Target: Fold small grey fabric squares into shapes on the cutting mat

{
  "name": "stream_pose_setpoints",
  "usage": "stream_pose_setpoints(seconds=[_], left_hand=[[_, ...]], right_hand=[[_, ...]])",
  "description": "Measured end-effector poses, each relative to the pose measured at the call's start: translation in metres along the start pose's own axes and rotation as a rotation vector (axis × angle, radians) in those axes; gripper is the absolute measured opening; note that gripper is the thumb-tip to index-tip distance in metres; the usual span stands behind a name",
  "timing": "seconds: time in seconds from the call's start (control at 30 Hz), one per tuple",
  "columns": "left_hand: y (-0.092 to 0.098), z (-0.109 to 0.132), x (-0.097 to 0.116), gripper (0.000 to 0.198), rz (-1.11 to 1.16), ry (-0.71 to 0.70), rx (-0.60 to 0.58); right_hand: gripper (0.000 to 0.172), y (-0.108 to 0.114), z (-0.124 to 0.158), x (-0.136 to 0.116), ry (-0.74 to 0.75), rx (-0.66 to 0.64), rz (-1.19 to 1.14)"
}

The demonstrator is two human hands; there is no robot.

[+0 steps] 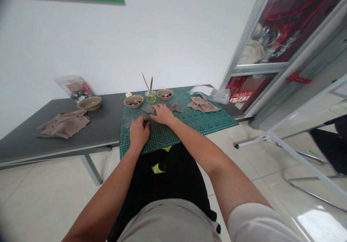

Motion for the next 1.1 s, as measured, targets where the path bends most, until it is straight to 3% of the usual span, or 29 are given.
stream_pose_setpoints(seconds=[0.13,0.27,0.43,0.63,0.97,1.1], left_hand=[[0.004,0.001,-0.001,0.011,-0.043,0.040,0.028],[0.010,0.002,-0.001,0.009,-0.034,0.053,0.086],[0.009,-0.001,-0.005,0.009,-0.031,0.085,0.058],[0.017,-0.004,-0.026,0.010,-0.089,0.144,0.029],[0.020,-0.006,-0.029,0.008,-0.017,0.138,0.008],[0.020,-0.009,-0.030,0.008,0.067,0.129,0.001]], right_hand=[[0.061,-0.017,-0.008,-0.012,0.006,-0.084,-0.019],[0.055,-0.023,-0.014,-0.010,-0.030,-0.077,-0.003],[0.044,-0.023,-0.021,-0.013,0.041,-0.076,0.034],[0.025,-0.021,-0.026,-0.009,0.030,-0.077,0.050],[0.024,-0.019,-0.030,-0.018,0.186,-0.135,0.200],[0.018,-0.008,-0.022,-0.022,0.123,-0.043,0.192]])
Point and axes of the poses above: each hand's wrist, its own z-axis away from the middle knuckle, its own y-axis out of the back of the hand, x = y × z, the point moved 8 cm from there along -z, towards the middle knuckle, and after that the axes turned 2 degrees about x, right-handed, at the moved point
